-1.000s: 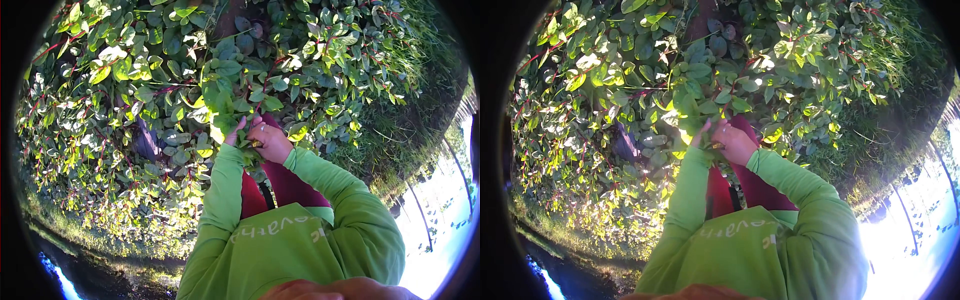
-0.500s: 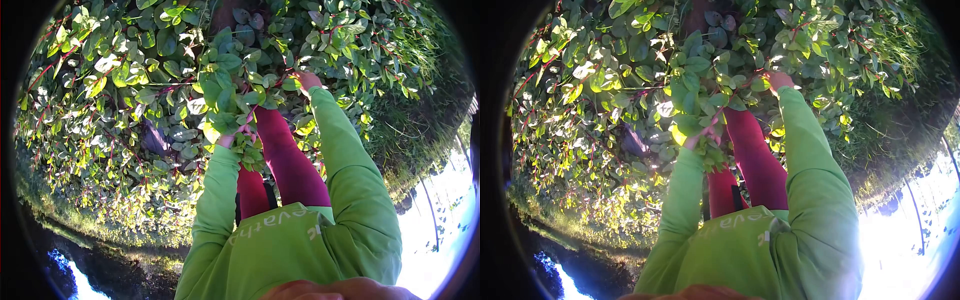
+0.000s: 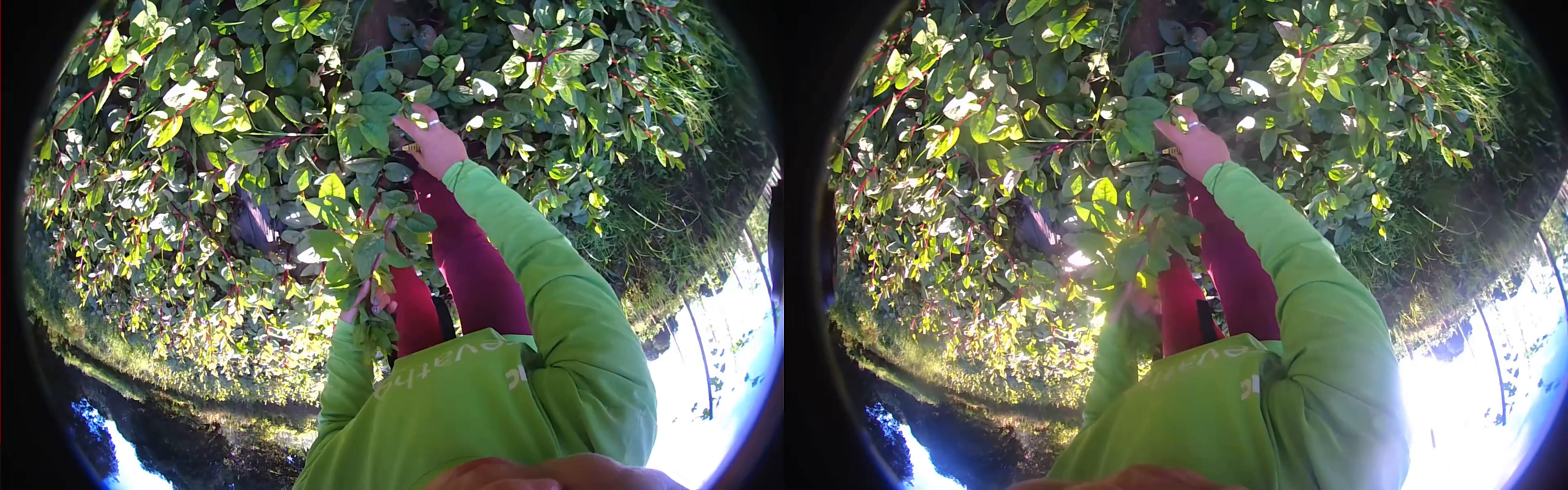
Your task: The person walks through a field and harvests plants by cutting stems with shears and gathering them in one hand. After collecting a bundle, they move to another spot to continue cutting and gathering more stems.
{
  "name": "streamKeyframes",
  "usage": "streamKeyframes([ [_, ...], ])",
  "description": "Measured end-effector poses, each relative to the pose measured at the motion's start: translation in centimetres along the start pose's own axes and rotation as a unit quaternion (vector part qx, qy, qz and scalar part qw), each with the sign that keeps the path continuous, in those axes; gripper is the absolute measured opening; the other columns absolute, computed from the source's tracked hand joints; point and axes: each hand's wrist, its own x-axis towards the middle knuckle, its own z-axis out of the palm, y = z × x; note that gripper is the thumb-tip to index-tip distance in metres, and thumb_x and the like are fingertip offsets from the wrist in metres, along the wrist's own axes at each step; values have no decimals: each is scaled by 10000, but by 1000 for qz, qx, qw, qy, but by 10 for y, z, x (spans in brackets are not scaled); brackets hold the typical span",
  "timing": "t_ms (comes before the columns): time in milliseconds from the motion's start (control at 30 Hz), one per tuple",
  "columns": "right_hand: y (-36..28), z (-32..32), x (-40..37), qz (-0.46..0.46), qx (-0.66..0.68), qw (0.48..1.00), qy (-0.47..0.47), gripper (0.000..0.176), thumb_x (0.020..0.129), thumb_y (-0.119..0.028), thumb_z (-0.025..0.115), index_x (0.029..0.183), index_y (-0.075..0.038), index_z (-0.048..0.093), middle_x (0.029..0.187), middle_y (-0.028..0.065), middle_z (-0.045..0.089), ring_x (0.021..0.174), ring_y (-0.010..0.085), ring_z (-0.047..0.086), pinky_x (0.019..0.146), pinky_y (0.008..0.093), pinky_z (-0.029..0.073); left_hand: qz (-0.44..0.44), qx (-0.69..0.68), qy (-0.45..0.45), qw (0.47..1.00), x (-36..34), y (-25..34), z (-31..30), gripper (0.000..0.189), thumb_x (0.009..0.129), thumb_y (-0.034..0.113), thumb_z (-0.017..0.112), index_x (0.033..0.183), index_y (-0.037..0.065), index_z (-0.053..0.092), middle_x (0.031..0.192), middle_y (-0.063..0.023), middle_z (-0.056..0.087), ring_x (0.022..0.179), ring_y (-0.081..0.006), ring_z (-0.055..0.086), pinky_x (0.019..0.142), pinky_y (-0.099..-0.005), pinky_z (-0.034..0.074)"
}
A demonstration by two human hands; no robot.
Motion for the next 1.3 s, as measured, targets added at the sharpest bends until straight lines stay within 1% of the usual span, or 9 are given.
streamKeyframes([
  [100,-7,44,9,35,47,986,156,245,689,-80,723,908,-110,618,863,93,549,779,298,606,688,394,521,-28,10,144,989,14,28,27,373,983,360,470,1161,45,559,741,-26,554,733,-193,575,834,-399,509],
  [400,-69,6,-107,25,233,971,48,263,656,11,715,885,-73,615,845,93,552,788,291,602,673,380,499,-45,81,154,984,181,51,33,335,912,248,613,1161,25,589,1063,-98,658,863,-206,667,783,-359,564],
  [533,-49,-9,-116,30,372,927,-33,250,683,0,722,902,-47,611,870,88,583,831,243,610,734,335,489,-117,169,73,976,194,51,37,243,883,225,653,1052,56,610,917,-45,649,783,-202,646,717,-357,557],
  [667,10,-8,-83,132,145,971,135,294,784,-224,696,991,-58,568,894,126,581,888,327,594,788,413,481,-66,121,137,981,155,53,60,226,895,208,635,1064,66,587,768,-10,570,705,-190,597,697,-374,542],
  [767,52,32,-45,143,93,984,41,285,817,-190,623,1072,-74,572,974,169,586,920,351,598,812,456,481,-64,156,-12,986,148,62,43,294,932,219,581,1175,63,525,723,7,531,665,-167,558,691,-380,534],
  [967,96,107,-19,156,0,972,-177,343,830,-196,579,1167,-137,584,1029,193,599,936,352,615,815,453,493,-38,245,34,968,116,73,81,286,958,320,533,843,61,499,676,-23,441,699,-233,581,741,-382,501],
  [1067,112,88,-44,147,-53,943,-295,420,825,-207,584,1245,-201,563,1079,187,602,960,314,613,845,404,491,-67,181,53,980,104,86,58,208,920,253,603,994,67,545,693,-4,515,676,-189,570,678,-391,519],
  [1200,167,67,-89,292,-31,932,-212,297,800,-235,644,1088,-161,650,1006,128,643,944,316,608,836,423,491,-41,142,66,987,71,90,58,234,922,259,602,1018,51,557,675,11,492,634,-163,507,706,-372,506],
  [1300,149,48,-86,225,-5,974,-15,265,757,-213,664,1000,-113,637,958,118,624,899,322,612,792,437,505,-21,141,68,987,25,68,28,346,940,292,557,1171,34,542,715,-8,474,682,-161,480,762,-369,488],
])
